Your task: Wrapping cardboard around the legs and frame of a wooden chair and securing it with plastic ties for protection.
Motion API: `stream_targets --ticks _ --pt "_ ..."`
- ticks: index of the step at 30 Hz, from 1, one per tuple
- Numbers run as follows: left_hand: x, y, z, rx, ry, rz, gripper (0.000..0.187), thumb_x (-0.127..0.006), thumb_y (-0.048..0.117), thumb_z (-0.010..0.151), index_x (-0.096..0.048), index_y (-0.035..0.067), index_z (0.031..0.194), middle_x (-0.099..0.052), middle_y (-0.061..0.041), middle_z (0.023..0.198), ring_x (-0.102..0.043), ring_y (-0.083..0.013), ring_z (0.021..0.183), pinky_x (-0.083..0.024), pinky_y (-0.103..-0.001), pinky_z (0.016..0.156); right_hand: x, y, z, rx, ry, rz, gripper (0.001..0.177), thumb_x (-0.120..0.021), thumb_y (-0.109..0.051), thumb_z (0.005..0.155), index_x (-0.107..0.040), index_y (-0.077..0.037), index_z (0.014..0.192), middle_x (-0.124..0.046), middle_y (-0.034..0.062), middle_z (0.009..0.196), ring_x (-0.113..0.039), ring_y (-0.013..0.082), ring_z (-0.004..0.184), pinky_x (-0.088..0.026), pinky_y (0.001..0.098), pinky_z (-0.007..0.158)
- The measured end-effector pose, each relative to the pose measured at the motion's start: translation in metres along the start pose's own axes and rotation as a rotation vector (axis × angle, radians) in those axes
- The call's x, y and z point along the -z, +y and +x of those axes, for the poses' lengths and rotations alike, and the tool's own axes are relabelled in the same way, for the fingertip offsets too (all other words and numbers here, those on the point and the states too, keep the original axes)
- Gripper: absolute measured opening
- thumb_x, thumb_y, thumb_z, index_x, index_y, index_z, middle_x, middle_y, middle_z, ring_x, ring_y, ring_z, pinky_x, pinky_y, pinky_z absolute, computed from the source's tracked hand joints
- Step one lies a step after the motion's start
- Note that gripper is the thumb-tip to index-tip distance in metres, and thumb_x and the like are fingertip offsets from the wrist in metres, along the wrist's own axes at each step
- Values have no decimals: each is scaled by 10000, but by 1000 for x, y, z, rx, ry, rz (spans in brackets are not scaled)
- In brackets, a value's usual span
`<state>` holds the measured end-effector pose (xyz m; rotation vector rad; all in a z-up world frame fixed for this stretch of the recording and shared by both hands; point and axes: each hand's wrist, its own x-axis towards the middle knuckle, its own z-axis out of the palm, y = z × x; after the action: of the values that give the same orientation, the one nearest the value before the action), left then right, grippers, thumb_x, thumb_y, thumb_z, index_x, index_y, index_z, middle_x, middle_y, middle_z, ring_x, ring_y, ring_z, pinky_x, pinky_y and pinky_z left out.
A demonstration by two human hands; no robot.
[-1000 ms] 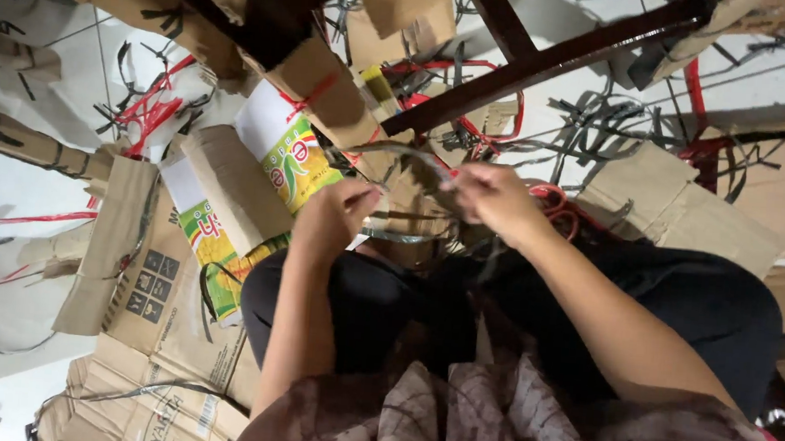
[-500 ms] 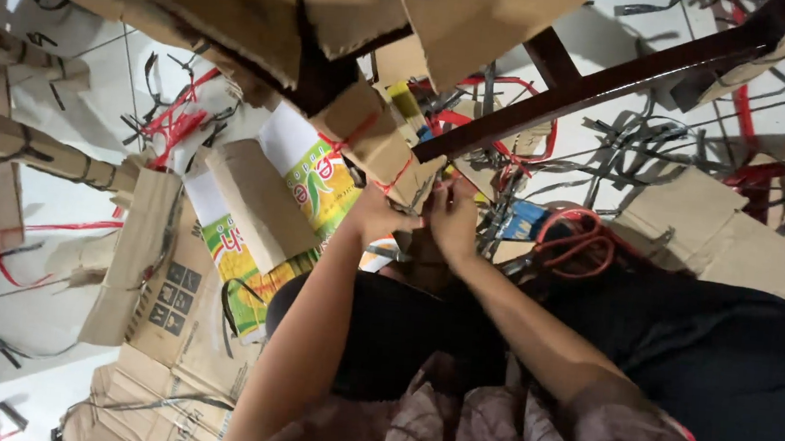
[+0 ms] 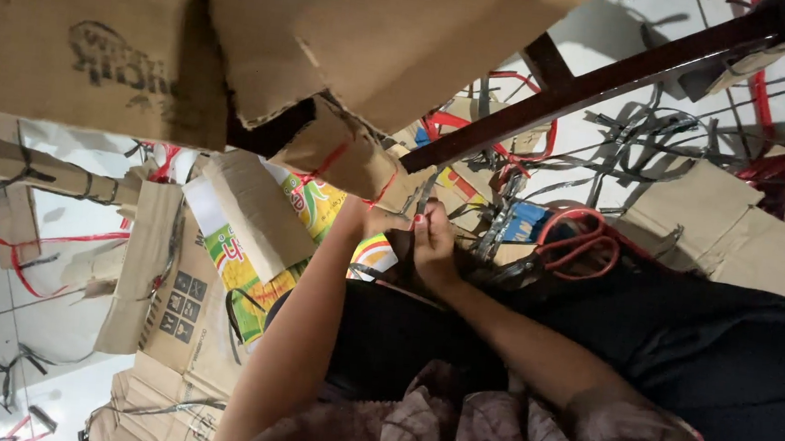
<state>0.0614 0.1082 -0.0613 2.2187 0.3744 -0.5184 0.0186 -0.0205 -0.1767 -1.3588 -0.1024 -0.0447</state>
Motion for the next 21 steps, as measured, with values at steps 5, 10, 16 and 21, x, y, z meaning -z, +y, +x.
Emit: stream_targets --ticks 5,10,16,21 --pt "-26 -73 39 31 4 109 895 -943 354 585 -608 19 1344 -599 -242 1388 -485 -417 1366 -315 -444 1230 16 41 15 -85 -141 78 52 -530 -116 1061 -516 -103 1012 -545 43 695 -534 173 663 -488 354 699" --pt "-33 -56 33 14 104 94 964 -959 440 541 -658 9 1349 -607 -255 1418 -500 -409 1399 -320 -432 1246 30 54 32 -129 -131 45 133 -572 -109 1054 -555 -92 923 -523 45 690 -511 202 663 -479 369 718" --pt "-34 9 -1 47 130 -7 1031 -929 278 609 -488 -155 1434 -543 -302 1470 -425 -370 1459 -221 -403 1289 19 65 8 -245 160 -193 63 -588 -187 1050 -535 -159 1031 -667 145 839 -652 334 795 -506 475 838" --pt "-26 16 -4 49 71 -337 1121 -941 203 498 -477 -90 1476 -453 -236 1569 -369 -375 1500 -214 -410 1295 12 57 -1 -196 178 -34 106 -594 -113 1046 -525 -133 968 -537 -11 735 -524 154 697 -503 327 774"
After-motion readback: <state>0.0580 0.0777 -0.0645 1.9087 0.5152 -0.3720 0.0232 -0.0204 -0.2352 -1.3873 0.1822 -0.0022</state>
